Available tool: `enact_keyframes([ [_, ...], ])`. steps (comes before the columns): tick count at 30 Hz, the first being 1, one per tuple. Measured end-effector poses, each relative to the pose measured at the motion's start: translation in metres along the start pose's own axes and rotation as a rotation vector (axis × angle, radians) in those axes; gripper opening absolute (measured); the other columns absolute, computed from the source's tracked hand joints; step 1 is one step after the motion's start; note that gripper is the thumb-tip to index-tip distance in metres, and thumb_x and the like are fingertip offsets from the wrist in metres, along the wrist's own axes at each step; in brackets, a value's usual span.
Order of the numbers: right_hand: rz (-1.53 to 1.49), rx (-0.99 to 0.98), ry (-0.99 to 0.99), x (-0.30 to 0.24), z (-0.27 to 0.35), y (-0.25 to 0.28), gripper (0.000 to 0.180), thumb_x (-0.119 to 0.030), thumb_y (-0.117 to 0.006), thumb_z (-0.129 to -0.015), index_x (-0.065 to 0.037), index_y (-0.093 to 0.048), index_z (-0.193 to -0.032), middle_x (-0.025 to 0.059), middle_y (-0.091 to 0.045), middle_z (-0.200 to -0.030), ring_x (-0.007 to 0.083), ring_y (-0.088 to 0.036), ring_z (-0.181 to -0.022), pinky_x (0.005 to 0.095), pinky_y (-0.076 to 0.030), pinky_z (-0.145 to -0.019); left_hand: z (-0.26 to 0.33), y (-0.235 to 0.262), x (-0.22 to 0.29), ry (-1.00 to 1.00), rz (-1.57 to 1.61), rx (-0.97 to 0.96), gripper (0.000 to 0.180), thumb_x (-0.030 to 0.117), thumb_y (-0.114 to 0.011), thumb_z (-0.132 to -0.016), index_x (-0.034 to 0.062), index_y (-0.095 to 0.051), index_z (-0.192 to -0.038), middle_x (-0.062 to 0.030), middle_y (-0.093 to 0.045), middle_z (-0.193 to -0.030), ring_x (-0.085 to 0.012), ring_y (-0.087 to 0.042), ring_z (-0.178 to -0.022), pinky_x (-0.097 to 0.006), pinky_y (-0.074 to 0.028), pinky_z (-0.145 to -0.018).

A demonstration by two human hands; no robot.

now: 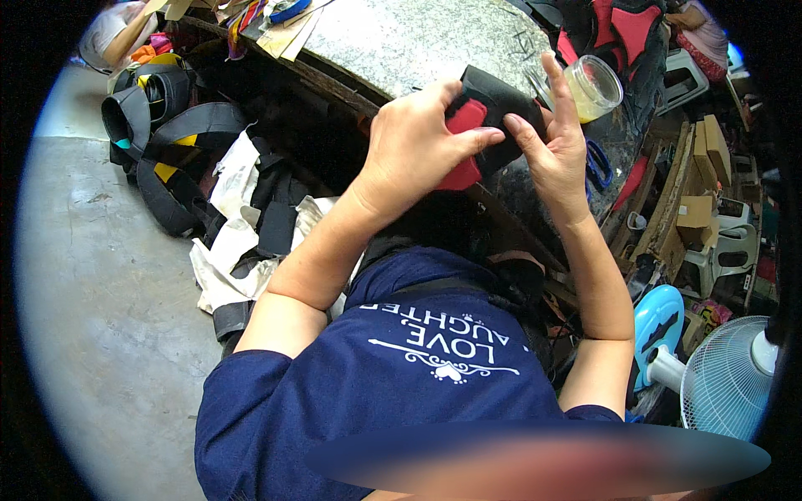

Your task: The person handles a red and black fabric piece, aligning and pressing its edges together. They then place a white cloth on the work surface and rub it with their hands.

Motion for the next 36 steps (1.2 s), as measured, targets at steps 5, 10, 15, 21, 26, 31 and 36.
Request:
enact_keyframes([
  [5, -0.098, -0.075, -0.104, -0.011, 0.001, 0.002, 0.073, -0.004, -0.066, -0.095, -0.004, -0.027, -0.157, 0.0118, -0.041, -0.153, 0.0148, -0.06, -0.117, 0.0303, -0.05, -0.098, -0.01, 0.001, -0.02, 0.395, 0.816, -0.347, 0.04, 0.01, -0.078, -0.084, -0.0039, -0.063, -0.119, -0.0074, -0.071, -0.103, -0.0127, -0.067, -0.09, -0.028, -0.056, -0.082],
  [10, 0.242, -0.185, 0.153, -0.016, -0.002, 0.02, 0.047, -0.032, -0.06, -0.101, -0.009, -0.057, -0.141, 0.0077, -0.072, -0.107, 0.0153, -0.068, -0.084, 0.0277, -0.053, -0.075, -0.012, 0.012, -0.024, 0.346, 1.113, -0.215, 0.048, 0.002, -0.074, -0.085, -0.0025, -0.055, -0.129, -0.0134, -0.07, -0.11, -0.0174, -0.071, -0.091, -0.03, -0.06, -0.083],
  [15, 0.845, -0.144, 0.477, -0.028, -0.008, 0.032, 0.053, -0.057, -0.053, -0.096, -0.016, -0.071, -0.124, 0.0103, -0.07, -0.104, 0.0266, -0.07, -0.088, 0.0345, -0.056, -0.076, -0.012, 0.019, -0.024, 0.362, 1.087, -0.228, 0.047, 0.002, -0.073, -0.085, -0.002, -0.055, -0.128, -0.0125, -0.069, -0.11, -0.0162, -0.071, -0.091, -0.03, -0.06, -0.082],
  [21, 0.806, -0.192, 0.412, -0.036, -0.01, 0.027, 0.064, -0.065, -0.044, -0.096, -0.015, -0.071, -0.126, 0.0133, -0.068, -0.117, 0.0292, -0.069, -0.095, 0.0361, -0.056, -0.081, -0.005, 0.015, -0.02, 0.343, 1.174, -0.262, 0.044, 0.003, -0.073, -0.085, -0.0021, -0.057, -0.125, -0.0114, -0.07, -0.109, -0.0145, -0.069, -0.092, -0.028, -0.059, -0.083],
  [26, 0.341, -0.325, 0.231, -0.03, -0.006, 0.028, 0.073, -0.064, -0.033, -0.101, -0.007, -0.068, -0.128, 0.0166, -0.062, -0.13, 0.0266, -0.061, -0.115, 0.0374, -0.048, -0.096, -0.01, 0.028, -0.026, 0.307, 1.237, -0.165, 0.044, 0.002, -0.073, -0.085, -0.0023, -0.057, -0.126, -0.0124, -0.07, -0.11, -0.0154, -0.07, -0.093, -0.028, -0.059, -0.084],
  [31, -0.132, -0.288, -0.087, -0.026, -0.004, 0.023, 0.099, -0.08, -0.016, -0.094, -0.002, -0.049, -0.147, 0.0161, -0.043, -0.154, 0.0252, -0.043, -0.14, 0.0382, -0.032, -0.114, -0.01, 0.022, -0.024, 0.23, 1.295, -0.241, 0.045, 0.003, -0.074, -0.083, -0.0016, -0.058, -0.126, -0.0113, -0.07, -0.109, -0.015, -0.07, -0.093, -0.028, -0.058, -0.084],
  [36, -0.374, -0.292, -0.238, -0.024, 0.018, -0.009, 0.112, -0.088, -0.011, -0.087, -0.003, -0.018, -0.16, 0.0117, -0.02, -0.166, 0.0252, -0.013, -0.155, 0.0444, -0.009, -0.122, -0.013, 0.016, -0.024, 0.266, 1.331, -0.217, 0.043, 0.002, -0.073, -0.084, -0.001, -0.059, -0.124, -0.0103, -0.07, -0.107, -0.014, -0.07, -0.088, -0.028, -0.059, -0.081],
])
Point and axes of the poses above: each hand's wrist, its own z-axis away from the middle knuckle, its own y-axis out of the back of the hand, x = y × z, the point moved 2 cm from there along -z, towards the middle knuckle
